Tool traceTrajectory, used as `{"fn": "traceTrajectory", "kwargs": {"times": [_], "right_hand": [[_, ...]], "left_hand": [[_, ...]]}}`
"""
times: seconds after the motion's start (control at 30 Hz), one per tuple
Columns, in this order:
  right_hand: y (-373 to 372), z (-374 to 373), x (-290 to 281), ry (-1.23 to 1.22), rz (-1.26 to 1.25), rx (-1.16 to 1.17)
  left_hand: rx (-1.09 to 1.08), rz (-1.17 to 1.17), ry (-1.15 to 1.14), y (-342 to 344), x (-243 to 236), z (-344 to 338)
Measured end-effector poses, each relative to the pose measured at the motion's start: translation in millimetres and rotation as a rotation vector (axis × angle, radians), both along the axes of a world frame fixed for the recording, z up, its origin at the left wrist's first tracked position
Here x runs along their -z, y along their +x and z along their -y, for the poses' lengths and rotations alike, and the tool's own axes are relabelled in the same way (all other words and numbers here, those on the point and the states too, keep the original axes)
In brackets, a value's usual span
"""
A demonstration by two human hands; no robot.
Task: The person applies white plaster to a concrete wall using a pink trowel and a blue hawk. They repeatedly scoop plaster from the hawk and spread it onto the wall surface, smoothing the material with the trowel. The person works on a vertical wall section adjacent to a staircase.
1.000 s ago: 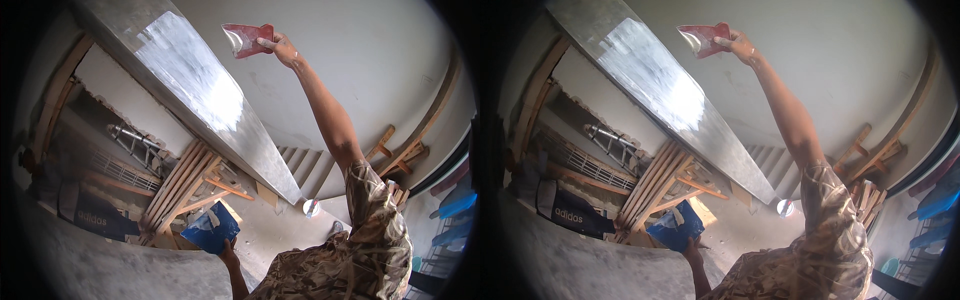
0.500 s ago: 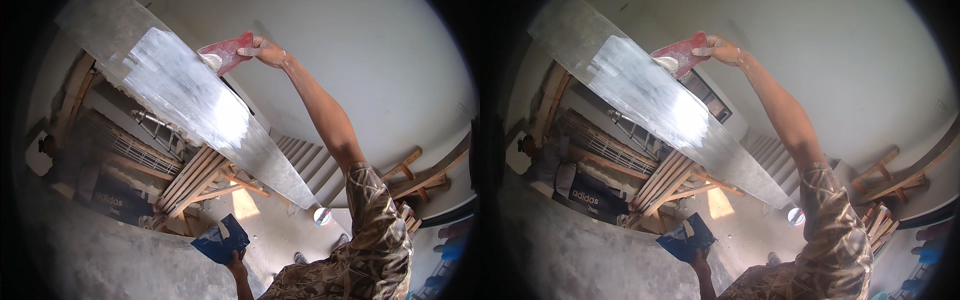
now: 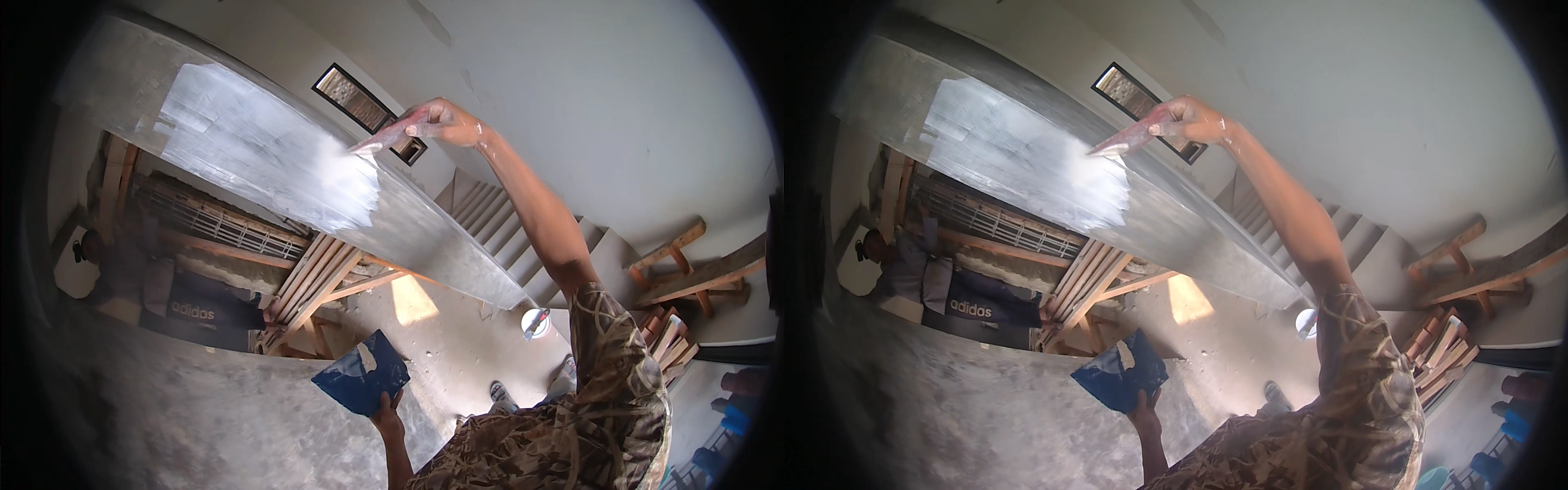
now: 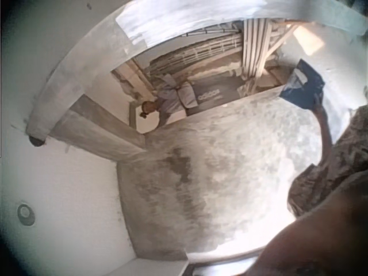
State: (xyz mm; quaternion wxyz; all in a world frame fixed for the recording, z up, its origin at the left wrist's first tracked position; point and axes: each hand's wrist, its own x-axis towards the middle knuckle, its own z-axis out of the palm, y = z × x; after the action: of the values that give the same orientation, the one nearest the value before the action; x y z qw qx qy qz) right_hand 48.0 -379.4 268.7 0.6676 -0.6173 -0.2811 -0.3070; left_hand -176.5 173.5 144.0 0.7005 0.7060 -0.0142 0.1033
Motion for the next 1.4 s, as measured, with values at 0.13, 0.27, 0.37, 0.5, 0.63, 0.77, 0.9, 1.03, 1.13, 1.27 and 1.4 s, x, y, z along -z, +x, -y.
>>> {"fn": "traceTrajectory", "kwargs": {"times": [0.13,0.27,0.37,0.5,0.63,0.77,0.9,1.03,1.13,1.27,1.4], "right_hand": [[-20.4,-4.3,48.8,-0.108,-0.078,0.042],[-55.0,-9.1,100.4,-0.038,-0.199,-0.015],[-94.6,-30.7,135.3,0.286,-0.280,-0.013],[-136.4,-111.7,142.7,0.995,-0.375,0.080],[-140.2,-163.7,136.7,0.828,-0.343,0.244],[-130.3,-207.3,70.1,0.511,-0.362,0.710],[-95.0,-249.4,22.6,0.169,-0.168,1.237],[-48.4,-301.2,14.1,0.010,-0.219,1.450],[-73.5,-352.0,50.1,-0.074,-0.205,1.242],[-91.4,-337.9,113.6,0.527,-0.569,1.064],[-73.5,-289.8,126.2,0.719,-0.733,0.981]], "left_hand": [[0.059,-0.023,0.025,2.3,-0.1,-1.4],[0.084,-0.046,0.036,6.8,-4.2,-1.1],[0.115,-0.062,0.047,15.4,-3.8,-4.4],[0.172,-0.091,0.040,36.1,-0.2,-9.3],[0.220,-0.098,0.033,69.4,2.5,-1.5],[0.285,-0.128,0.021,95.6,10.6,-20.2],[0.294,-0.131,0.027,115.0,7.2,-53.5],[0.346,-0.105,-0.004,141.4,11.2,-87.8],[0.377,-0.083,-0.061,164.3,20.8,-135.3],[0.367,-0.121,-0.068,185.5,23.3,-155.5],[0.428,-0.119,-0.108,195.6,12.4,-150.8]]}}
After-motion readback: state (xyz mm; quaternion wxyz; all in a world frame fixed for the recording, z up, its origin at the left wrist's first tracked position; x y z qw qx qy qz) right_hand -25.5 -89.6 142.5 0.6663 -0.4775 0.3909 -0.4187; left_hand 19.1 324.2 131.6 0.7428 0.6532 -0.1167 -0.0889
